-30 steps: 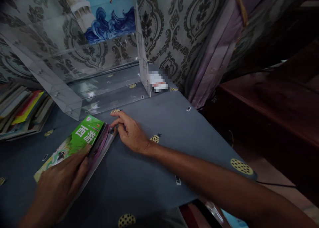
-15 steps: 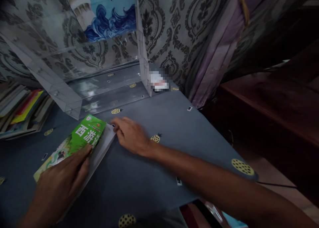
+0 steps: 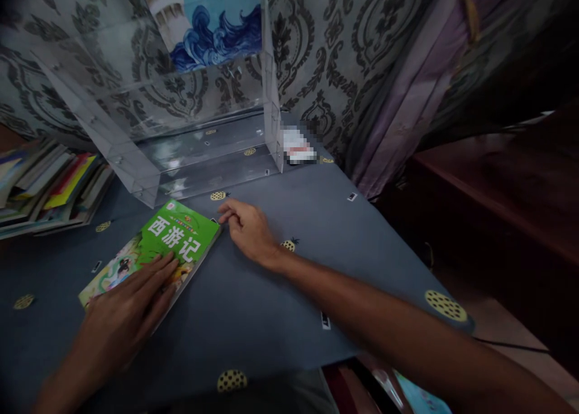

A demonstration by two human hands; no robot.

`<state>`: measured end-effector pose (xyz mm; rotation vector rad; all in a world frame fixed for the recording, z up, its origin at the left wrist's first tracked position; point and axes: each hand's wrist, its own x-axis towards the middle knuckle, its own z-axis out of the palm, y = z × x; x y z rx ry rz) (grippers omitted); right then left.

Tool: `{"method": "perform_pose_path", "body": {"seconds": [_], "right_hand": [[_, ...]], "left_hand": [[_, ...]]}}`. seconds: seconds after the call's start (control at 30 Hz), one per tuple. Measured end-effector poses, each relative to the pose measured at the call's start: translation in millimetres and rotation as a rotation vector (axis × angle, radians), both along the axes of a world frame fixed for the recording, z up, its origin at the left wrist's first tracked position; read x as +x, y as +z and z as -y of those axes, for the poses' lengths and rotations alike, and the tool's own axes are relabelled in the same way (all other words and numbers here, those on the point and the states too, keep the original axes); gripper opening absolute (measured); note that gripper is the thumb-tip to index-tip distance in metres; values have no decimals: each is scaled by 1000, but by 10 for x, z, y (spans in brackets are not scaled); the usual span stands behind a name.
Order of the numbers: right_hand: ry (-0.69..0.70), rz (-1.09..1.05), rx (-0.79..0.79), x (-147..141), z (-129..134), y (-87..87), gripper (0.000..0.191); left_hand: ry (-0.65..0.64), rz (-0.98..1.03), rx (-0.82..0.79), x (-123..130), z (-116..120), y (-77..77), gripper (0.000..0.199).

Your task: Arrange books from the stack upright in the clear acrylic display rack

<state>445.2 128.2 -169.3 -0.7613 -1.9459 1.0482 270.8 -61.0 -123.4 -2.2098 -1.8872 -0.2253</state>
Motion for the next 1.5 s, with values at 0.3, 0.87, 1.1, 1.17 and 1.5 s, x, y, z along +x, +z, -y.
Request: {"method": "perform_pose_path", "body": {"seconds": [0.3, 0.87, 1.1, 1.17, 1.5], "right_hand": [[238, 248, 596, 17, 118, 33, 23], [347, 297, 666, -280, 133, 37, 14], [395, 245, 685, -619, -112, -61, 15], [397, 243, 671, -696, -172, -80, 15], [407, 282, 487, -762, -270, -115, 26]], "left_hand": [[109, 168, -60, -721, 507, -145, 43], [339, 39, -58, -594, 909, -151, 51], [447, -17, 48, -470, 871, -389, 50], [458, -39, 43, -456, 817, -396, 50], [113, 2, -56, -436, 673, -279, 71]]}}
